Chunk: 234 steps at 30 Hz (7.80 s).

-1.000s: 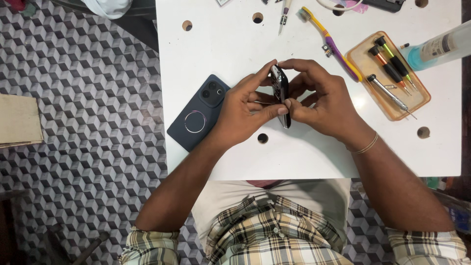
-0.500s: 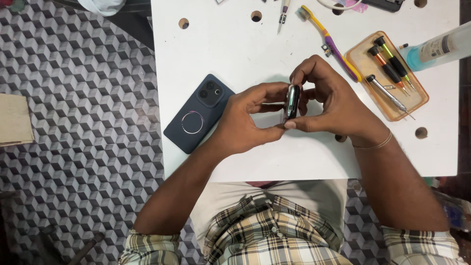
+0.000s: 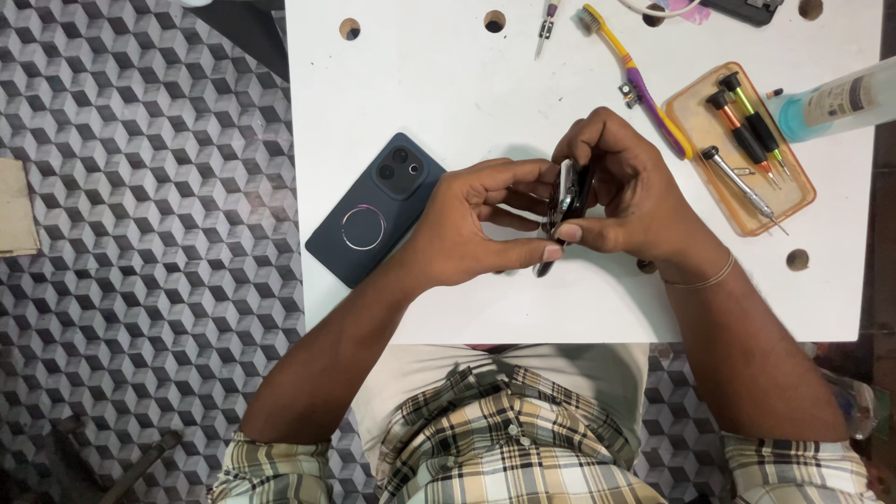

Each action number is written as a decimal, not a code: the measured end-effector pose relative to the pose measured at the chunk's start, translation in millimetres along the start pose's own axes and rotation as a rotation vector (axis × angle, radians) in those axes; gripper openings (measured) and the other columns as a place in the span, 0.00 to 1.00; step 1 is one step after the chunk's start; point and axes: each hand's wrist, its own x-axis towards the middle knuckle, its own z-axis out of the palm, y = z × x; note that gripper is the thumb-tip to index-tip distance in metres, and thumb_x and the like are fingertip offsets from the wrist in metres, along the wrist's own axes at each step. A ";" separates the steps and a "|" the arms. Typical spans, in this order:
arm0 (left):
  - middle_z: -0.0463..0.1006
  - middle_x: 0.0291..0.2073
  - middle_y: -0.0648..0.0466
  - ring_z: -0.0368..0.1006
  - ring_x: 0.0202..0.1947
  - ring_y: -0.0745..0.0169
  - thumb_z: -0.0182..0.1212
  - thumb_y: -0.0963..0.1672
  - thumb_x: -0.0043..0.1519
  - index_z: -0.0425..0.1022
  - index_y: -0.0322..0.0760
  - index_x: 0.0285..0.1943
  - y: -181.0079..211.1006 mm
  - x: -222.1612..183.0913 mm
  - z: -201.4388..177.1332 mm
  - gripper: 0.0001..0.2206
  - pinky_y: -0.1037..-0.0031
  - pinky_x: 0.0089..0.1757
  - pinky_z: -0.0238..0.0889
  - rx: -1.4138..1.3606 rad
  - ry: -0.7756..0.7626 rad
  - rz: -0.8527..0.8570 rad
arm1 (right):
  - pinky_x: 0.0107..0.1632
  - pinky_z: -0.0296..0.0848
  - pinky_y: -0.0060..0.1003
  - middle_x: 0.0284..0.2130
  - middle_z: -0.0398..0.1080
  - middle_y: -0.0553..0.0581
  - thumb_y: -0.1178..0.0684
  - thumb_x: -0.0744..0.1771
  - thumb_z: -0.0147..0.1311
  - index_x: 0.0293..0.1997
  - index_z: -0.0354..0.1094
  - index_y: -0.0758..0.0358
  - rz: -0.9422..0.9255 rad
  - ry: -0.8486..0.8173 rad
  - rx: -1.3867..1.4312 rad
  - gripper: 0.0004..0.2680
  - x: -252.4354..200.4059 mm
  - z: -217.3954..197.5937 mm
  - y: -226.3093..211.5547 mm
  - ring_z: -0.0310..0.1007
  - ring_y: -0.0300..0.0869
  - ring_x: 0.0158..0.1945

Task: The person disassembles a feature phone by removing the back cover and battery, then extracts the motherboard. They spray the board with a cleaning solution and scrub it with a toothbrush. The phone remains disassembled on the table at the end.

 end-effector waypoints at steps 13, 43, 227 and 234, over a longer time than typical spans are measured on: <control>0.80 0.52 0.48 0.82 0.51 0.62 0.77 0.41 0.56 0.71 0.27 0.67 -4.7 0.6 -1.4 0.29 0.71 0.52 0.80 0.155 0.213 0.075 | 0.53 0.84 0.34 0.54 0.72 0.58 0.58 0.65 0.60 0.61 0.64 0.67 -0.117 0.153 -0.335 0.18 -4.9 8.5 -7.8 0.78 0.40 0.55; 0.81 0.51 0.46 0.81 0.48 0.61 0.77 0.41 0.54 0.69 0.26 0.66 -23.2 -1.4 -0.8 0.30 0.70 0.49 0.78 0.139 0.283 0.064 | 0.50 0.79 0.35 0.54 0.71 0.56 0.61 0.64 0.62 0.60 0.62 0.63 -0.008 0.162 -0.252 0.19 -0.8 7.8 -0.1 0.73 0.41 0.59; 0.75 0.55 0.48 0.76 0.61 0.50 0.73 0.38 0.58 0.68 0.35 0.71 7.2 -10.5 28.9 0.30 0.65 0.57 0.75 1.098 0.218 0.576 | 0.48 0.77 0.27 0.40 0.63 0.49 0.69 0.64 0.55 0.45 0.56 0.58 -0.115 0.232 0.051 0.13 -14.6 17.0 -12.0 0.70 0.31 0.45; 0.74 0.60 0.47 0.75 0.63 0.49 0.71 0.37 0.60 0.67 0.35 0.70 -1.1 -12.5 29.2 0.28 0.65 0.58 0.74 1.134 0.235 0.584 | 0.47 0.72 0.26 0.38 0.65 0.52 0.69 0.63 0.53 0.48 0.56 0.59 -0.048 0.206 0.133 0.14 -16.0 12.2 -9.8 0.68 0.32 0.45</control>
